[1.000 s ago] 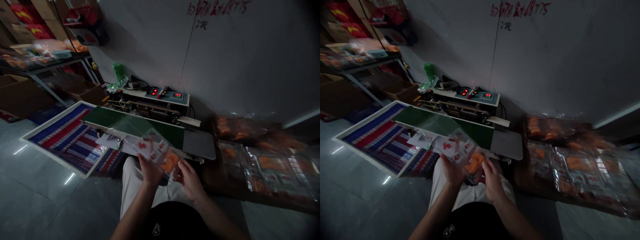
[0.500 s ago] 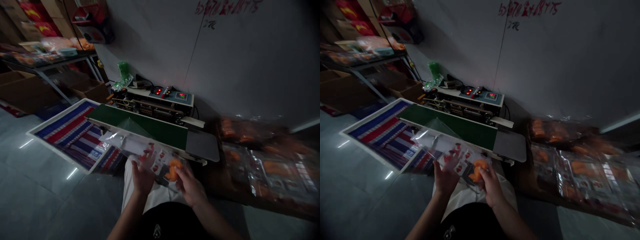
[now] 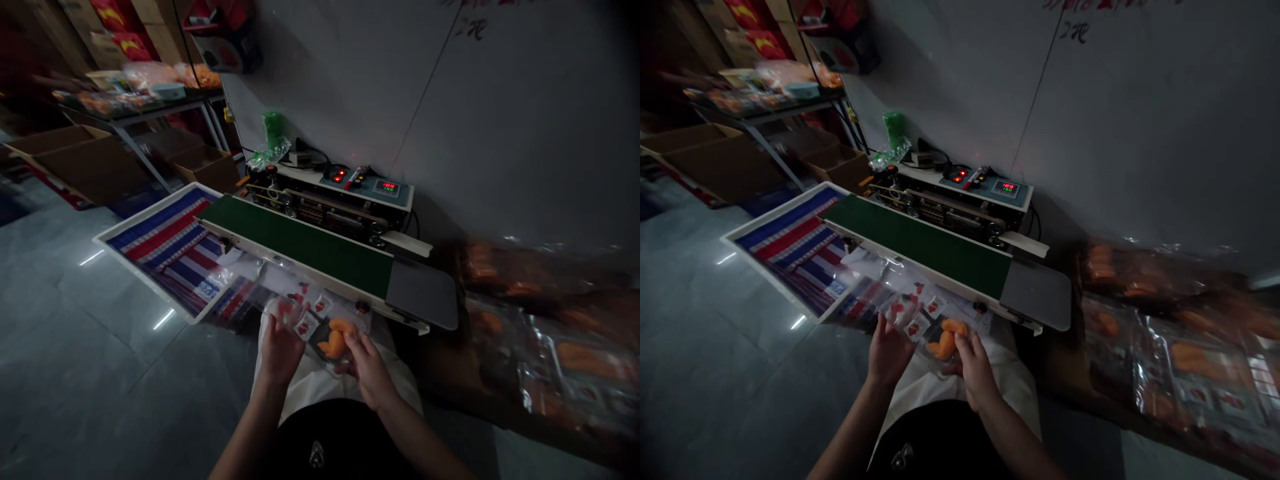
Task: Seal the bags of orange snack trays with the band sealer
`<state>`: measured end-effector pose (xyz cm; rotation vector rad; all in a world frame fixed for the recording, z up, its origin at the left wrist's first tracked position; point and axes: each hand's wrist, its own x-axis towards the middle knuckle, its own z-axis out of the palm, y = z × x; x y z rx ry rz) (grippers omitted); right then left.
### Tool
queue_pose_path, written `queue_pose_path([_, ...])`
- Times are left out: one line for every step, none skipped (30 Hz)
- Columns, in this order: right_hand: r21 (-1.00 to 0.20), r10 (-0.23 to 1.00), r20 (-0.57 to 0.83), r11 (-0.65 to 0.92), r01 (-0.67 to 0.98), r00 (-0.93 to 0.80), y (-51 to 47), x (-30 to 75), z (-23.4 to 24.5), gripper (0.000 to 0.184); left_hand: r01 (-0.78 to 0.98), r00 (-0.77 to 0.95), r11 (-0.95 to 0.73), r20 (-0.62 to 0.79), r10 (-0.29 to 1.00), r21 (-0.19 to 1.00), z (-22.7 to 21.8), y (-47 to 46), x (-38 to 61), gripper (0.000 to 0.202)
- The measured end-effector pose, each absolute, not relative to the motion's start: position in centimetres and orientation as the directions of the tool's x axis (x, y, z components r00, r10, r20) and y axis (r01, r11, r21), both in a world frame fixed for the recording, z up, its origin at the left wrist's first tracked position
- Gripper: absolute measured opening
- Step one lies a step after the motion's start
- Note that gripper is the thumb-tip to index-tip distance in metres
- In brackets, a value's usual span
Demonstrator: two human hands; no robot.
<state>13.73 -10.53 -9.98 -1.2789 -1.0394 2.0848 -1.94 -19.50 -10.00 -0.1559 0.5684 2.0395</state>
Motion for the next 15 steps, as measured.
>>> queue_pose_path([-0.8, 0.713, -0.532, -0.6, -0.004, -0.457, -10.5, 13.7, -9.8, 0.06, -0.841, -0.529, -0.427, -0.336, 0.78, 0.332, -9.9, -19.2, -2.0, 0.043])
queue_pose_path([-0.805, 0.721, -0.53, -0.593, -0.001, -0.447, -10.4, 13.7, -9.7, 0.059, -0.836, -0.538, -0.436, -0.339, 0.772, 0.334, -9.8, -18.9, -2.1, 0.043])
queue_pose_path([-0.817, 0.742, -0.522, -0.576, -0.003, -0.421, -10.2, 13.6, -9.6, 0.06, -0.831, -0.545, -0.441, -0.342, 0.765, 0.338, -9.7, -18.7, -2.2, 0.044])
queue_pose_path([-0.831, 0.771, -0.51, -0.557, -0.013, -0.381, -10.1, 13.5, -9.6, 0.063, -0.828, -0.55, -0.444, -0.342, 0.762, 0.344, -9.6, -18.6, -2.2, 0.044])
queue_pose_path([-0.844, 0.803, -0.495, -0.535, -0.034, -0.333, -9.9, 13.4, -9.5, 0.067, -0.822, -0.557, -0.446, -0.339, 0.758, 0.354, -9.5, -18.4, -2.2, 0.043])
queue_pose_path([-0.856, 0.832, -0.478, -0.513, -0.062, -0.281, -9.7, 13.3, -9.6, 0.072, -0.814, -0.567, -0.451, -0.336, 0.752, 0.366, -9.4, -18.4, -2.2, 0.043])
queue_pose_path([-0.863, 0.852, -0.468, -0.498, -0.087, -0.234, -9.6, 13.1, -9.6, 0.074, -0.805, -0.579, -0.456, -0.335, 0.743, 0.38, -9.4, -18.3, -2.1, 0.043])
queue_pose_path([-0.863, 0.861, -0.468, -0.493, -0.106, -0.2, -9.4, 12.9, -9.6, 0.074, -0.798, -0.587, -0.459, -0.334, 0.737, 0.39, -9.3, -18.2, -2.0, 0.044])
queue_pose_path([-0.854, 0.855, -0.484, -0.508, -0.115, -0.185, -9.3, 12.8, -9.6, 0.07, -0.792, -0.596, -0.466, -0.331, 0.732, 0.395, -9.2, -18.2, -1.9, 0.045])
queue_pose_path([-0.833, 0.836, -0.514, -0.54, -0.118, -0.195, -9.3, 12.6, -9.7, 0.065, -0.786, -0.603, -0.474, -0.326, 0.728, 0.397, -9.1, -18.1, -1.7, 0.047])
queue_pose_path([-0.803, 0.803, -0.55, -0.584, -0.116, -0.231, -9.3, 12.5, -9.6, 0.061, -0.78, -0.611, -0.483, -0.317, 0.725, 0.398, -9.0, -18.0, -1.6, 0.048])
queue_pose_path([-0.767, 0.761, -0.586, -0.632, -0.113, -0.279, -9.3, 12.4, -9.6, 0.059, -0.772, -0.621, -0.494, -0.307, 0.721, 0.401, -8.9, -18.0, -1.4, 0.049])
queue_pose_path([-0.73, 0.717, -0.614, -0.675, -0.109, -0.328, -9.4, 12.4, -9.5, 0.058, -0.764, -0.63, -0.504, -0.298, 0.717, 0.403, -8.8, -17.9, -1.3, 0.049])
queue_pose_path([-0.699, 0.68, -0.631, -0.707, -0.106, -0.373, -9.6, 12.3, -9.3, 0.059, -0.761, -0.635, -0.51, -0.294, 0.715, 0.402, -8.7, -17.8, -1.3, 0.048])
queue_pose_path([-0.679, 0.653, -0.638, -0.727, -0.103, -0.408, -9.8, 12.3, -9.1, 0.06, -0.769, -0.624, -0.504, -0.296, 0.723, 0.393, -8.8, -17.7, -1.3, 0.049])
